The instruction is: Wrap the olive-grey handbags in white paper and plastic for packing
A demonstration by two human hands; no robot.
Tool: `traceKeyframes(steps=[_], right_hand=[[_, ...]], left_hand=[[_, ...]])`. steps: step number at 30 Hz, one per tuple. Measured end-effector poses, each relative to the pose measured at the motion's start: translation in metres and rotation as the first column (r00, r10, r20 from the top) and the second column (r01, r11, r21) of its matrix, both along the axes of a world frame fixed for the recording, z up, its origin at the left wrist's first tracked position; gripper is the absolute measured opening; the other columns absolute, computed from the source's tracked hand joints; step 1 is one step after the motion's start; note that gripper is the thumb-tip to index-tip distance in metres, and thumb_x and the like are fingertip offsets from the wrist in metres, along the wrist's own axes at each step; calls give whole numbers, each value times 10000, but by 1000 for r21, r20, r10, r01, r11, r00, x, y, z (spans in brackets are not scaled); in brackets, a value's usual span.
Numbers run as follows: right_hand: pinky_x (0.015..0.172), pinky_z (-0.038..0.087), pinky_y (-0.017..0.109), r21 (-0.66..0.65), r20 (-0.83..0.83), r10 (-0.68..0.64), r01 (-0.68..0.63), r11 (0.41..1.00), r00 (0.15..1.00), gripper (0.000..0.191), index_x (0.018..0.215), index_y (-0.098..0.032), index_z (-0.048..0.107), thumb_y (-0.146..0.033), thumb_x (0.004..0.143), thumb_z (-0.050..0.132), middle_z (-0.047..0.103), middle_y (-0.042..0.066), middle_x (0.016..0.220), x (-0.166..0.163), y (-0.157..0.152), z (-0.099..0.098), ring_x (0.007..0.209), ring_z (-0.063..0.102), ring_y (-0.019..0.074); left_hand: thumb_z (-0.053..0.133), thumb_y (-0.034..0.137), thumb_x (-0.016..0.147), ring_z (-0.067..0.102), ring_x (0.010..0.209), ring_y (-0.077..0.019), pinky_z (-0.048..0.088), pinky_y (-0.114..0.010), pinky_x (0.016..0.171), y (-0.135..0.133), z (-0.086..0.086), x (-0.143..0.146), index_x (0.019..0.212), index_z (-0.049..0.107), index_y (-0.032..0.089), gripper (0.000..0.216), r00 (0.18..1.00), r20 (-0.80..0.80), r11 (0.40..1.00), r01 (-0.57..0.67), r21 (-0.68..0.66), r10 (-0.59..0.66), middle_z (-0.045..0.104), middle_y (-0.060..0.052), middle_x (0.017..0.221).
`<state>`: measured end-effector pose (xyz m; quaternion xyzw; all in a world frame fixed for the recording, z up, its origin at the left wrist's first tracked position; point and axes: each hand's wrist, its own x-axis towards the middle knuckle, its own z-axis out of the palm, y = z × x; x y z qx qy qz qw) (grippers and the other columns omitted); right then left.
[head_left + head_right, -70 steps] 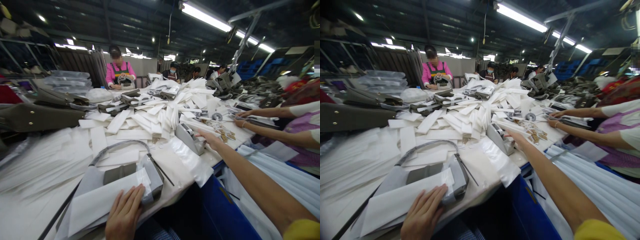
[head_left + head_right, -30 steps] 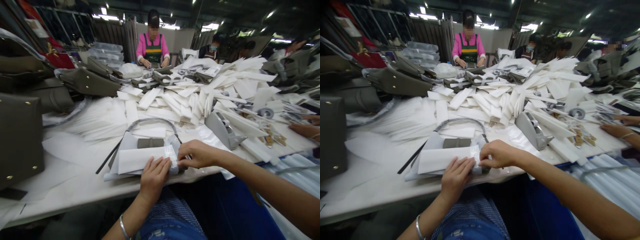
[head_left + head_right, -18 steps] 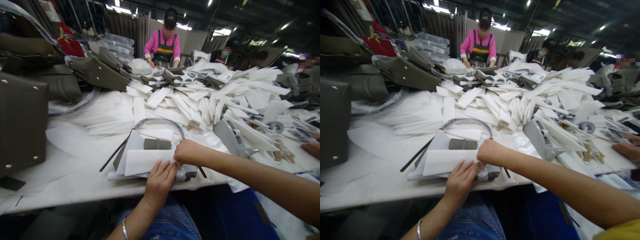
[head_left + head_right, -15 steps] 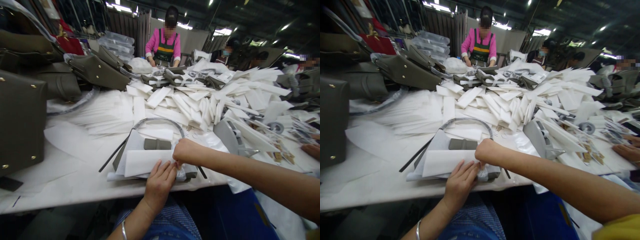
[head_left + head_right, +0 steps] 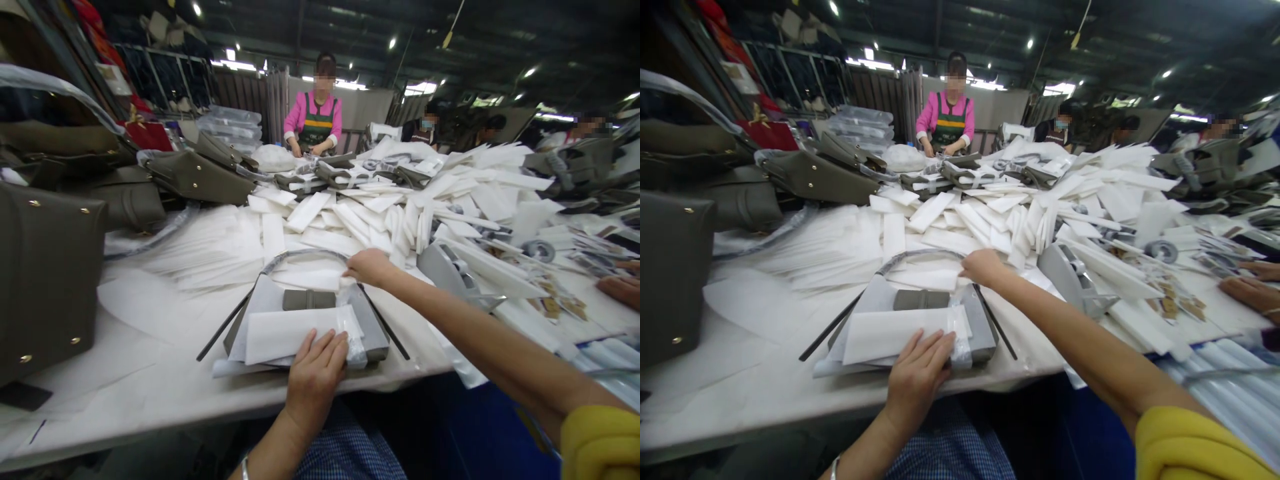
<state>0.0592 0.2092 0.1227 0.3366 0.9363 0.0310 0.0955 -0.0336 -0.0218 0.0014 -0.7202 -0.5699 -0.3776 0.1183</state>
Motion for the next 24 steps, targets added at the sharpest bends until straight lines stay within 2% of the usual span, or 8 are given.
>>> traceKeyframes(steps=[3, 5, 7, 11, 15, 18, 21, 24], right_hand=[[882, 493, 331, -7, -163, 29, -30, 1000, 986, 361, 1205, -200, 695, -432, 966, 555, 729, 128, 1173, 26, -14, -8, 1076, 678, 251], [1003, 459, 353, -106, -285, 152, -189, 976, 946, 603, 1376, -232, 577, -496, 848, 703, 635, 110, 1361, 40, -29, -23, 1231, 601, 255], [1067, 423, 402, -194, -401, 186, -282, 940, 897, 802, 1431, -220, 521, -483, 730, 809, 606, 118, 1398, 47, -39, -42, 1288, 558, 286], [979, 490, 383, -223, -533, -6, -134, 966, 846, 370, 1289, -203, 648, -317, 941, 593, 751, 86, 1146, 40, -40, -65, 1086, 682, 241], [1005, 475, 405, -186, -638, -39, -105, 977, 769, 286, 1183, -204, 707, -286, 990, 513, 738, 92, 1178, 40, -57, -55, 1101, 671, 253], [1126, 381, 438, -110, -703, 75, -212, 971, 707, 314, 1257, -233, 659, -334, 1012, 492, 704, 74, 1259, 61, -93, -49, 1182, 632, 227], [1171, 327, 506, 12, -661, 234, -301, 953, 713, 449, 1403, -219, 542, -365, 979, 559, 608, 99, 1399, 85, -127, -64, 1304, 548, 251], [1154, 366, 523, 141, -608, 324, -303, 943, 725, 694, 1523, -185, 379, -285, 899, 665, 494, 129, 1504, 99, -141, -92, 1400, 441, 287]], left_hand=[[532, 108, 937, 660, 1158, -211, 441, -441, 1140, -1, -1, 1, 1192, 618, 188, 281, 1000, -2, 1000, 2, 6, -2, 712, -22, 1240], [536, 98, 925, 663, 1155, -219, 442, -447, 1138, -1, -1, 1, 1195, 617, 192, 297, 1000, -8, 1000, 4, 8, -4, 721, -31, 1221], [542, 91, 913, 663, 1156, -226, 444, -456, 1134, -1, -2, 1, 1216, 608, 192, 326, 1000, -16, 1000, 3, 3, -3, 723, -40, 1216], [560, 79, 893, 656, 1171, -228, 449, -467, 1127, -2, 1, 0, 1238, 594, 192, 365, 999, -42, 1000, 12, -12, -13, 705, -47, 1251], [597, 106, 884, 638, 1202, -232, 457, -478, 1116, -4, 7, -1, 1237, 596, 204, 366, 997, -81, 998, 7, -67, -13, 697, -50, 1266], [612, 145, 895, 634, 1208, -225, 451, -479, 1119, -5, 11, -2, 1245, 596, 208, 356, 996, -89, 997, 4, -83, -11, 683, -57, 1289], [590, 183, 926, 613, 1236, -211, 415, -474, 1151, -7, 16, -7, 1289, 574, 198, 364, 994, -100, 992, 28, -123, -41, 651, -75, 1337], [554, 172, 947, 549, 1314, -199, 379, -459, 1180, -13, 25, -18, 1386, 503, 178, 442, 966, -209, 973, 110, -204, -153, 610, -87, 1391]])
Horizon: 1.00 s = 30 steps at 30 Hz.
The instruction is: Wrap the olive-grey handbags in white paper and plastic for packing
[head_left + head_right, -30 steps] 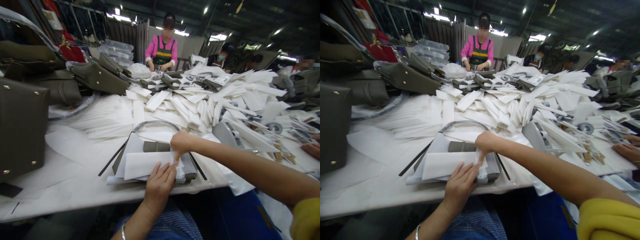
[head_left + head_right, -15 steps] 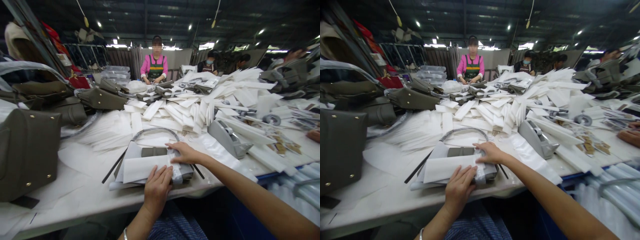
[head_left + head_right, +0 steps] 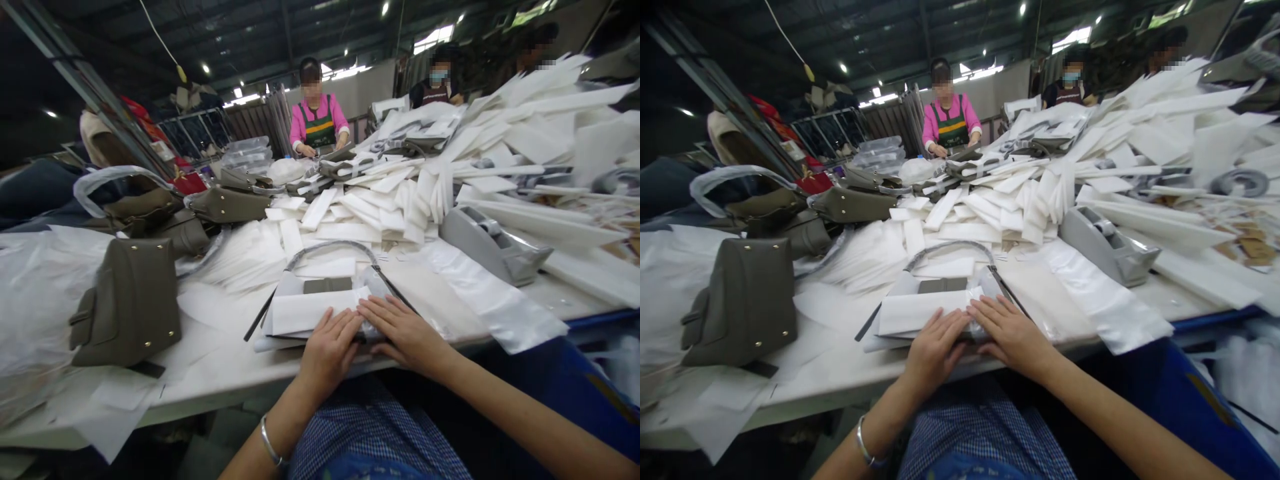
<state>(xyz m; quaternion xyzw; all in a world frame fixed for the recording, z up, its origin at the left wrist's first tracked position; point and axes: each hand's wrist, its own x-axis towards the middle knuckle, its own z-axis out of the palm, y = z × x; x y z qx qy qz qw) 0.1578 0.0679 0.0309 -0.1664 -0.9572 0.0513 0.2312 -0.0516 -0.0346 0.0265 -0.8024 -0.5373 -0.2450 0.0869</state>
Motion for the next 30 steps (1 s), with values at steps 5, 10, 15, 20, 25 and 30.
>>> traceKeyframes(steps=[5, 10, 15, 20, 25, 30], right_hand=[[1156, 377, 515, 78, -30, 15, -13, 997, 999, 772, 1554, -186, 309, -196, 876, 678, 450, 128, 1535, 1, 5, -23, 1418, 417, 287], [1162, 363, 533, 79, -45, 35, -31, 996, 998, 696, 1540, -219, 344, -190, 912, 643, 471, 111, 1520, 3, 9, -21, 1412, 429, 282], [1144, 404, 491, 70, -64, 50, -46, 997, 997, 600, 1526, -229, 380, -197, 962, 581, 497, 108, 1499, 4, 11, -24, 1386, 467, 267], [1149, 395, 494, 95, -40, 37, -33, 995, 999, 568, 1534, -205, 361, -191, 990, 521, 458, 120, 1526, 2, 9, -20, 1406, 439, 270], [1104, 448, 500, 70, -192, -54, 68, 995, 980, 480, 1435, -273, 522, -158, 969, 524, 607, 74, 1401, 7, -35, -16, 1256, 595, 271], [878, 599, 356, -374, -366, -266, 120, 920, 892, 269, 1148, -245, 704, -251, 996, 482, 756, 75, 1058, 3, -82, -20, 961, 721, 229]], left_hand=[[552, 192, 964, 493, 1368, -229, 375, -469, 1176, -16, 28, -41, 1425, 470, 151, 470, 966, -250, 998, 56, -9, -56, 563, -108, 1441], [569, 163, 949, 455, 1399, -221, 283, -476, 1217, -26, 54, -95, 1456, 447, 187, 522, 925, -377, 997, 24, -72, -49, 544, -96, 1461], [569, 210, 961, 399, 1436, -229, 333, -462, 1191, -20, 42, -120, 1486, 410, 241, 550, 938, -344, 983, -13, -185, -52, 481, -85, 1515], [564, 287, 971, 373, 1451, -235, 344, -477, 1183, -21, 22, -116, 1487, 400, 217, 546, 967, -254, 968, -85, -235, 23, 436, -97, 1547], [628, 301, 926, 372, 1451, -254, 336, -486, 1185, -26, 22, -111, 1497, 385, 203, 628, 968, -251, 972, -66, -225, 7, 434, -124, 1545], [599, 217, 913, 412, 1428, -252, 362, -491, 1171, -26, 19, -116, 1502, 388, 205, 625, 968, -252, 988, -44, -148, 6, 474, -126, 1515]])
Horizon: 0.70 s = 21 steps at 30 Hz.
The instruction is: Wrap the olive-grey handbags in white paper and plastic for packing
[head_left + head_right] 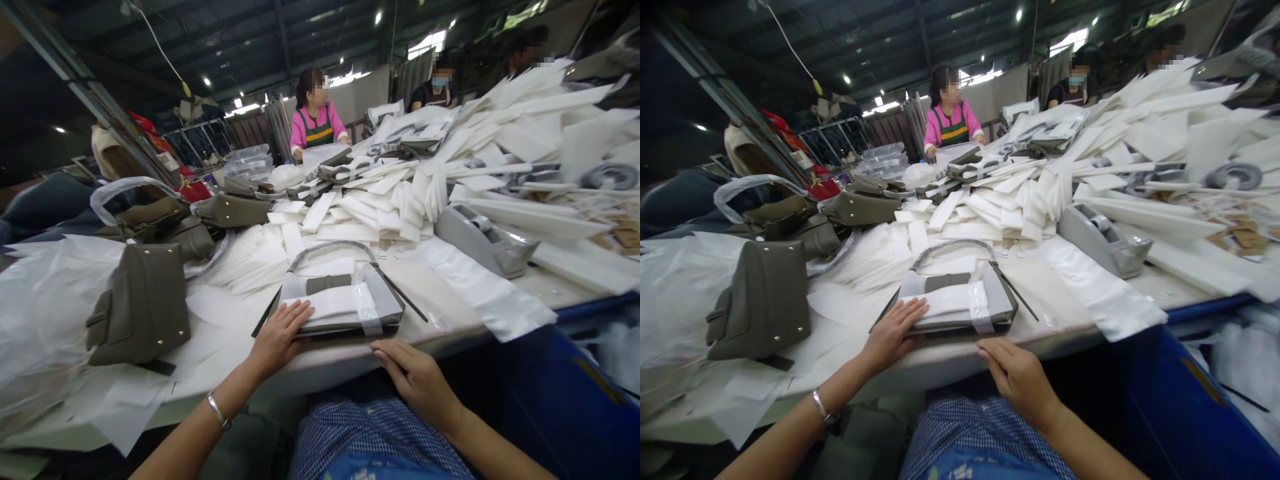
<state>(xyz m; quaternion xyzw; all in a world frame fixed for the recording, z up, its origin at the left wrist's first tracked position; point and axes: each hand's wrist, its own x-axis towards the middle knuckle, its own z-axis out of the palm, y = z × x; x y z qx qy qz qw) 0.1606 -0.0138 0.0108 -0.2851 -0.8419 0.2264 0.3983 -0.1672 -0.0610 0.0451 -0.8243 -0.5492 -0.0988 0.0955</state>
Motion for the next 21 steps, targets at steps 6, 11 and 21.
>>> traceKeyframes(steps=[6, 11, 21], right_hand=[[791, 613, 372, -570, -108, -3, -59, 820, 994, 341, 1014, -223, 727, -483, 973, 511, 757, 74, 911, -4, 11, 7, 811, 733, 235], [718, 618, 340, -937, -181, 113, -206, 282, 977, 459, 936, -176, 696, -623, 855, 636, 742, 116, 1071, -9, 16, 2, 982, 730, 276], [941, 562, 379, -846, -452, -368, -522, -113, 813, 370, 1050, -135, 679, -401, 814, 781, 704, 157, 1218, -4, 3, 22, 1122, 684, 284]], left_hand=[[576, 180, 902, 417, 1424, -265, 380, -495, 1166, -4, -6, 24, 1501, 390, 180, 627, 1000, 7, 1000, -23, 4, 23, 460, -123, 1525], [540, 136, 905, 413, 1426, -275, 424, -498, 1138, -10, -12, 69, 1503, 394, 197, 620, 995, 31, 994, -97, 50, 96, 428, -98, 1549], [458, 105, 939, 460, 1395, -257, 477, -446, 1101, -7, -23, 63, 1524, 368, 208, 600, 998, -43, 980, -34, 195, 43, 425, -69, 1552]])
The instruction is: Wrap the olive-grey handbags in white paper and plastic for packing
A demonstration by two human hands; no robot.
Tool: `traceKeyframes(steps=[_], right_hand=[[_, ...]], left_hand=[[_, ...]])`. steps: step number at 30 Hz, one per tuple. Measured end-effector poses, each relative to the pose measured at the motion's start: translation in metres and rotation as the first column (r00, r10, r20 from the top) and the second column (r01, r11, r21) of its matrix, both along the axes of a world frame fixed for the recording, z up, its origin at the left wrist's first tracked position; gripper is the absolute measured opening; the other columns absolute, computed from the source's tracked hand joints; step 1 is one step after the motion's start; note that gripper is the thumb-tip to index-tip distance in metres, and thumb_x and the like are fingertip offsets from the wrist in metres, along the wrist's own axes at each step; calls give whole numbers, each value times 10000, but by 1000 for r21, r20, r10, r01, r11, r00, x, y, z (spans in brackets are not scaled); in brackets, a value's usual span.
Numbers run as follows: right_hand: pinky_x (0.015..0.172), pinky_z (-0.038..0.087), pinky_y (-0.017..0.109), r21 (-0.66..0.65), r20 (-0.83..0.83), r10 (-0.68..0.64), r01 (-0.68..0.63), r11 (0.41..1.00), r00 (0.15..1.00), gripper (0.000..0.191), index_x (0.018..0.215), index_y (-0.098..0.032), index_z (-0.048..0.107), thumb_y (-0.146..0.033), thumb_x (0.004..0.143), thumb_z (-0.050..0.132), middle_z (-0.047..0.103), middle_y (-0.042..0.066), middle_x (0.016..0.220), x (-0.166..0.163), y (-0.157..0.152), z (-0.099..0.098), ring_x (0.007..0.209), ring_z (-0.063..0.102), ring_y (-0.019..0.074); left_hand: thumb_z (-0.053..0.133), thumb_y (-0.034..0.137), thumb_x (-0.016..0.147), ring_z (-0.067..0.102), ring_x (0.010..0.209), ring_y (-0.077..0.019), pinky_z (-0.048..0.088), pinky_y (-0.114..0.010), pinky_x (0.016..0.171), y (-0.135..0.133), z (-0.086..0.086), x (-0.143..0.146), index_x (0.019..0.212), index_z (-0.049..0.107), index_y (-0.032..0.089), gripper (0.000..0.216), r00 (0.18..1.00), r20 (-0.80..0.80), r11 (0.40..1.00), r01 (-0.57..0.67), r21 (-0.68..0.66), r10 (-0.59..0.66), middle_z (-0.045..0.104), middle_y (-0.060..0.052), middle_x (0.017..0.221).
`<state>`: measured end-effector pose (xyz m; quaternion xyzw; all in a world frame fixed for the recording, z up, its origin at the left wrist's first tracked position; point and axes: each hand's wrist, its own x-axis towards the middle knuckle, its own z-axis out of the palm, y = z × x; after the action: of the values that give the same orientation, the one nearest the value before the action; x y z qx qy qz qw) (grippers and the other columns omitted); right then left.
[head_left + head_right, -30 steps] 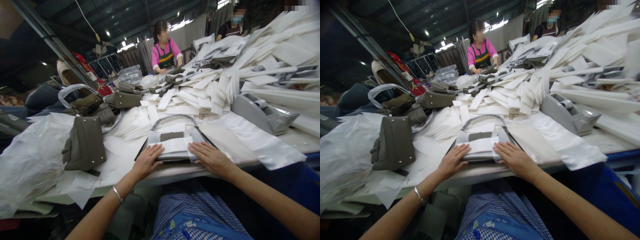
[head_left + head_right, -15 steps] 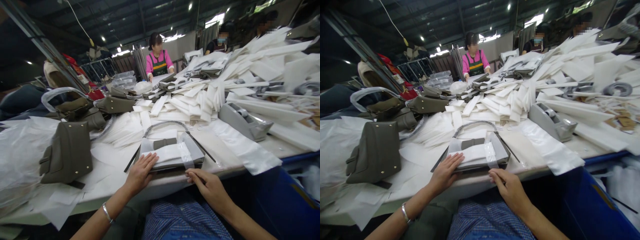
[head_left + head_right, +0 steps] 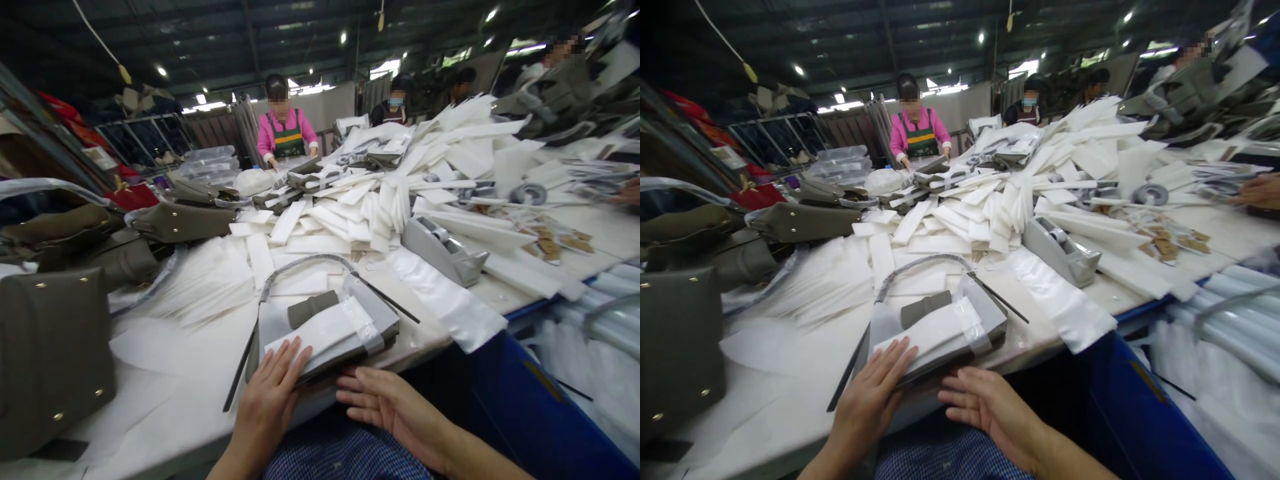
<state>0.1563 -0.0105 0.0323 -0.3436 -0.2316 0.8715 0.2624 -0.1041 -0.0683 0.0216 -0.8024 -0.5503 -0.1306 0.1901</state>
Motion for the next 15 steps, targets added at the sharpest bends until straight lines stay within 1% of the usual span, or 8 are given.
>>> traceKeyframes(steps=[2, 6, 9, 11, 13, 15], right_hand=[[971, 546, 395, -24, -11, -41, 41, 999, 999, 371, 1055, -124, 681, -361, 797, 801, 697, 157, 1232, -2, -6, 0, 1147, 669, 298], [1036, 507, 413, -45, -63, -186, 184, 982, 980, 364, 1035, -117, 689, -357, 791, 811, 699, 148, 1230, -15, -17, 1, 1203, 634, 308], [1038, 503, 398, -93, -49, -296, 291, 952, 954, 393, 1010, -128, 692, -345, 728, 859, 725, 134, 1180, -29, -21, 0, 1177, 651, 295], [1022, 508, 375, -126, -28, -357, 351, 928, 934, 378, 969, -137, 693, -317, 692, 878, 745, 126, 1127, -37, -21, -1, 1132, 675, 277], [1019, 502, 360, -131, -29, -381, 374, 918, 924, 327, 931, -142, 692, -289, 696, 864, 755, 122, 1093, -40, -19, -2, 1099, 689, 257], [1024, 489, 365, -76, -29, -336, 333, 940, 942, 289, 949, -141, 695, -262, 723, 828, 750, 118, 1104, -41, -15, -3, 1086, 690, 244]], left_hand=[[450, 104, 948, 468, 1389, -249, 480, -428, 1097, 0, -2, -1, 1522, 372, 208, 589, 1000, -13, 1000, 14, 24, -14, 433, -62, 1547], [461, 127, 959, 491, 1371, -252, 478, -405, 1097, 2, -8, -3, 1524, 376, 216, 578, 999, -34, 995, 27, 99, -23, 449, -57, 1537], [439, 113, 965, 519, 1347, -236, 492, -370, 1079, 6, -13, -6, 1538, 347, 211, 588, 997, -67, 987, 40, 158, -30, 468, -60, 1521], [427, 109, 970, 546, 1321, -220, 517, -345, 1045, 9, -15, -10, 1549, 319, 203, 597, 996, -78, 983, 56, 178, -43, 484, -58, 1509], [439, 129, 978, 574, 1290, -218, 542, -342, 1008, 12, -15, -13, 1557, 296, 203, 601, 997, -60, 981, 59, 185, -49, 497, -55, 1498], [456, 150, 986, 592, 1269, -224, 553, -352, 986, 13, -14, -14, 1560, 288, 211, 602, 998, -24, 979, 59, 194, -55, 513, -51, 1484]])
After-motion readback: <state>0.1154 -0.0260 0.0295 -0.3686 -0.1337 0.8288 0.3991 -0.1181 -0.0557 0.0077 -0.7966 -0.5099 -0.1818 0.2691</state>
